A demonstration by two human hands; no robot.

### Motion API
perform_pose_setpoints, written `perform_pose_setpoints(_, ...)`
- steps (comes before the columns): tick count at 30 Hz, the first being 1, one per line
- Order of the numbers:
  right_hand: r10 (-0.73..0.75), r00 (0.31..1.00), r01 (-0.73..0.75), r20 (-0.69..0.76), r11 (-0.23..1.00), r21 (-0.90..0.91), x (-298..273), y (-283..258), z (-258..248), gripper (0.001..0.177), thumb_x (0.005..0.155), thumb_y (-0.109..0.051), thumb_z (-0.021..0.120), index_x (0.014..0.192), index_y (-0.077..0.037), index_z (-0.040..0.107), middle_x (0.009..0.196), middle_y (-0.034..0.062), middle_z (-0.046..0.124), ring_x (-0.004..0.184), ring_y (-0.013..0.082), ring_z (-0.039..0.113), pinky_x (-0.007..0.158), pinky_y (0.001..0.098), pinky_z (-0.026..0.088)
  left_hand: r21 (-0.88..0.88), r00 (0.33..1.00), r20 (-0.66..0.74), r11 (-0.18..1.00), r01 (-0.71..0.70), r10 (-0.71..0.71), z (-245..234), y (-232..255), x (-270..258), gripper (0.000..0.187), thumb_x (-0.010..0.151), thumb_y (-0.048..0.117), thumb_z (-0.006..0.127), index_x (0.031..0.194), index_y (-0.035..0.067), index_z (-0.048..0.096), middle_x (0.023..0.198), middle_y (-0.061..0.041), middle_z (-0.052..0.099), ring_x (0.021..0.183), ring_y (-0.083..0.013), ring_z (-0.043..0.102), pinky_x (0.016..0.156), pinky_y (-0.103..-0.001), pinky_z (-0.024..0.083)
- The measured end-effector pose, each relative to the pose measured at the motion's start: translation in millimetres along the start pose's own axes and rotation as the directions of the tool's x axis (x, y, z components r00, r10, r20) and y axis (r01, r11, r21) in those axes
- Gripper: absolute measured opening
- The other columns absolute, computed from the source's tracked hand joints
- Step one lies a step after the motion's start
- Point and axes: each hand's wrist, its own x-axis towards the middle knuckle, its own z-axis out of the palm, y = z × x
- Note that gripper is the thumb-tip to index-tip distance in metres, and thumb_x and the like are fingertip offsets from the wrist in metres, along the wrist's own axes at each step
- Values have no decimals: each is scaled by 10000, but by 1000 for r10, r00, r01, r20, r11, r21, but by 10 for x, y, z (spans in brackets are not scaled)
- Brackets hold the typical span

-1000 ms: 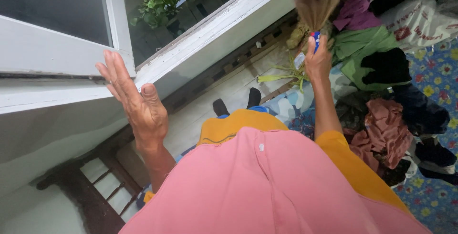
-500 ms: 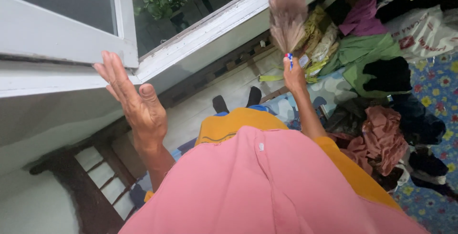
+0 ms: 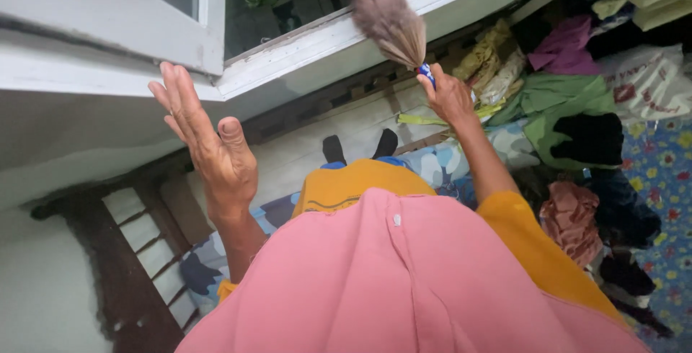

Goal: The person uses a feather duster to wipe the window frame and sill. The person repeatedly wipes the same areas of the window frame and sill with the duster.

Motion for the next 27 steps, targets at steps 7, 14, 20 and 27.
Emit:
perform_pose_setpoints(7,-71,976,89,206,992,-84,246,-80,82,388,1108,-506,454,1150,-122,477,825,287,676,707,604,605,578,668,435,28,993,-75,996,90,-88,-168,-83,-188,731,1136,628,163,1692,155,135,1778,-49,93,1673,-371,-19,1340,-698,39)
perform_pose_setpoints(14,-278,926,311,257,945,-99,418,-284,188,371,1088,-527,468,1196,-172,483,823,233,705,710,549,648,550,614,472,34,983,-127,990,137,-132,-253,-178,-331,713,1145,598,188,1687,138,138,1773,-73,89,1664,-379,-24,1314,-724,40)
perform_pose_setpoints(20,-275,915,316,297,943,-102,676,-600,148,398,1094,-539,442,1173,-153,496,894,235,726,776,552,662,628,627,489,34,975,-164,987,155,-147,-288,-199,-418,688,1156,580,189,1690,150,131,1777,-67,87,1669,-373,-29,1319,-719,19)
perform_pose_setpoints(27,-324,876,416,357,882,-221,823,-770,274,481,1100,-616,326,1238,-174,457,752,164,709,599,434,679,529,536,552,28,971,-172,984,175,-168,-277,-194,-471,715,1141,614,180,1692,161,124,1779,-58,77,1670,-374,-37,1300,-752,15)
